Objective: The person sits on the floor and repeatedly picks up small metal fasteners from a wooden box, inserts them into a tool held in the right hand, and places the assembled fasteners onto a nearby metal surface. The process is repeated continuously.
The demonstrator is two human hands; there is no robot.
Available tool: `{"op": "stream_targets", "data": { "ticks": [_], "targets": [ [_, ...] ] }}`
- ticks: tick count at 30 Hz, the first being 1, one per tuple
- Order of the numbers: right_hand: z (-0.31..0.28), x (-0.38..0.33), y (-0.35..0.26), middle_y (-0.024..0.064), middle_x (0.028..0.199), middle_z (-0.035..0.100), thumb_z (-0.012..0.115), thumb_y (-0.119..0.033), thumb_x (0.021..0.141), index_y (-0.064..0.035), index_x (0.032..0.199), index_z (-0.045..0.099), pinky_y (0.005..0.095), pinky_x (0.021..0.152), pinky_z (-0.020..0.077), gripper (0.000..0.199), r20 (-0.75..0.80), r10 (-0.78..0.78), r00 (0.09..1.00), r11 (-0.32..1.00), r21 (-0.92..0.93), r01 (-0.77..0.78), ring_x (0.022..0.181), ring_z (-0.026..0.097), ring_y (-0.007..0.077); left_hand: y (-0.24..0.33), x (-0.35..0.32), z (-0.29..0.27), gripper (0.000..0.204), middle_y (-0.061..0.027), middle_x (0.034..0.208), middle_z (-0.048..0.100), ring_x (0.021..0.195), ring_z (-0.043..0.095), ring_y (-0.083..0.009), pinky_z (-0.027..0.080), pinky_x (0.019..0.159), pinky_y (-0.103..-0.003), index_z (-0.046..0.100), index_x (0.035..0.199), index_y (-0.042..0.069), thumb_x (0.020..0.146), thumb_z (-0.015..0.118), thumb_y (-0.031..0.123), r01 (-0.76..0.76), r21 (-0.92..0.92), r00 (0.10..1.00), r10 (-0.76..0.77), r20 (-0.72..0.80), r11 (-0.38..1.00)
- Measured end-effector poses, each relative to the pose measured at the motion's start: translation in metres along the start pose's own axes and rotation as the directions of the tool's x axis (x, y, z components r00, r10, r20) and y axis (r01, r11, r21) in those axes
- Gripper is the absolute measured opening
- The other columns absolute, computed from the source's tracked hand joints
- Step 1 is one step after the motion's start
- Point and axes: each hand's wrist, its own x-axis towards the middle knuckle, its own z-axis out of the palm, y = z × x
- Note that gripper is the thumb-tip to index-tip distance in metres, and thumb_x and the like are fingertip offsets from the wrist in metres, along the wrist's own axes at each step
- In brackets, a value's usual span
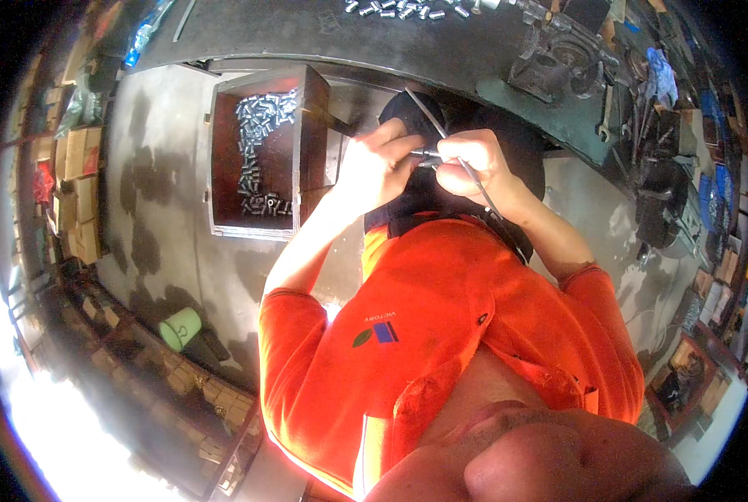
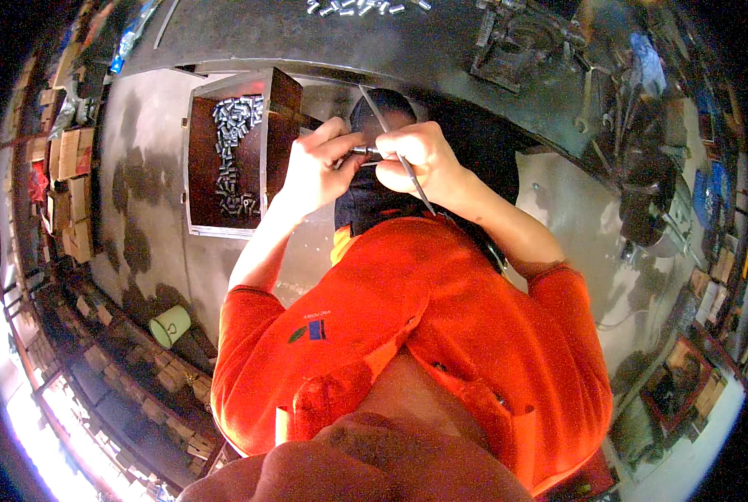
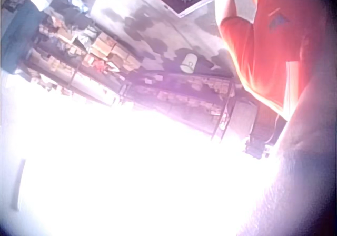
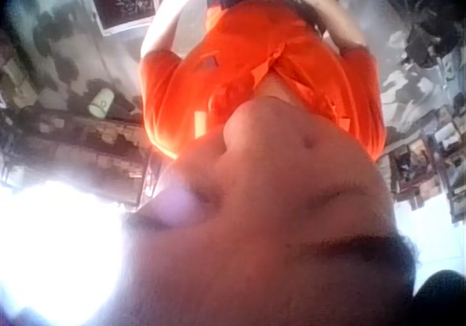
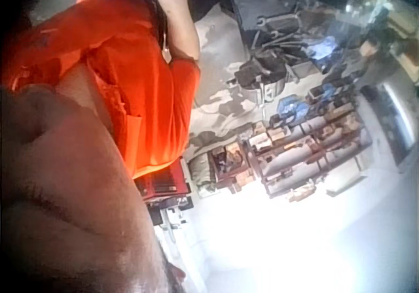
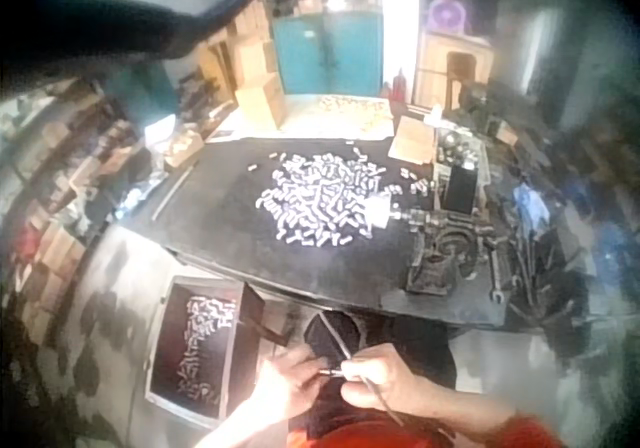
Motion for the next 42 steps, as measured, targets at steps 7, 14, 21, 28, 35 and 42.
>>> {"op": "stream_targets", "data": {
  "ticks": [7,14,21,28,35,42],
  "targets": [
    [0.004,-0.008,0.012,0.0058,0.047,0.04,0.055,-0.006,0.064,-0.0032,0.053,0.042,0.0291,0.042,0.0316,0.017,-0.047,0.219,0.975,0.963,0.17,-0.208,0.044,0.041,0.0098,-0.013,0.003,0.004,0.019,-0.0078,0.078,0.06,0.065,0.061,-0.0174,0.049,0.057,-0.03,0.064,0.092,0.001,0.074,0.069,0.006,0.068,-0.384,0.996,-0.044,0.072,0.921],
    [0.009,-0.012,0.023,0.0016,0.05,0.048,0.054,-0.005,0.066,-0.0051,0.052,0.041,0.0256,0.046,0.0424,0.019,-0.021,0.33,0.944,0.811,0.517,-0.272,0.05,0.055,0.0104,-0.021,-0.003,0.017,0.016,-0.0076,0.073,0.063,0.063,0.061,-0.0132,0.05,0.057,-0.024,0.062,0.095,-0.003,0.083,0.063,0.007,0.295,-0.866,0.942,-0.277,0.191,0.404],
    [-0.014,-0.02,-0.009,0.0051,0.048,0.042,0.048,0.002,0.064,-0.0031,0.05,0.033,0.028,0.044,0.0431,0.021,-0.016,0.227,0.974,0.919,0.333,-0.209,0.049,0.058,0.0166,-0.048,0.003,0.013,0.021,-0.0096,0.073,0.059,0.059,0.059,-0.0211,0.046,0.054,-0.028,0.067,0.084,0.003,0.063,0.064,0.006,0.205,-0.076,0.943,-0.217,-0.251,0.976],
    [-0.016,-0.019,-0.027,0.0061,0.046,0.038,0.052,-0.005,0.063,-0.0034,0.051,0.03,0.0288,0.044,0.0422,0.025,0.087,0.108,0.99,0.899,0.417,-0.134,0.042,0.051,0.0157,-0.057,-0.003,0.011,0.02,-0.0084,0.072,0.058,0.057,0.057,-0.0186,0.045,0.052,-0.027,0.065,0.084,0.002,0.064,0.066,0.003,0.185,-0.042,0.948,-0.19,-0.256,0.982],
    [-0.007,-0.014,-0.016,0.0041,0.043,0.043,0.053,-0.005,0.064,-0.0031,0.049,0.042,0.0274,0.04,0.0332,0.019,0.134,0.267,0.954,0.927,0.235,-0.293,0.04,0.044,0.0096,-0.057,-0.006,0.017,0.024,-0.0071,0.069,0.056,0.054,0.056,-0.0204,0.044,0.049,-0.03,0.064,0.085,0.004,0.062,0.069,0.003,0.018,0.033,0.976,-0.011,-0.217,0.999],
    [0.009,0.004,0.014,0.004,0.045,0.046,0.052,-0.008,0.066,-0.0034,0.052,0.047,0.029,0.041,0.0335,0.016,0.081,0.244,0.966,0.939,0.228,-0.256,0.041,0.044,0.0104,-0.05,0.013,0.027,0.023,-0.0076,0.066,0.055,0.054,0.055,-0.0224,0.044,0.048,-0.032,0.064,0.084,0.004,0.061,0.07,0.003,-0.131,0.062,0.978,0.139,-0.157,0.989]
  ]
}}
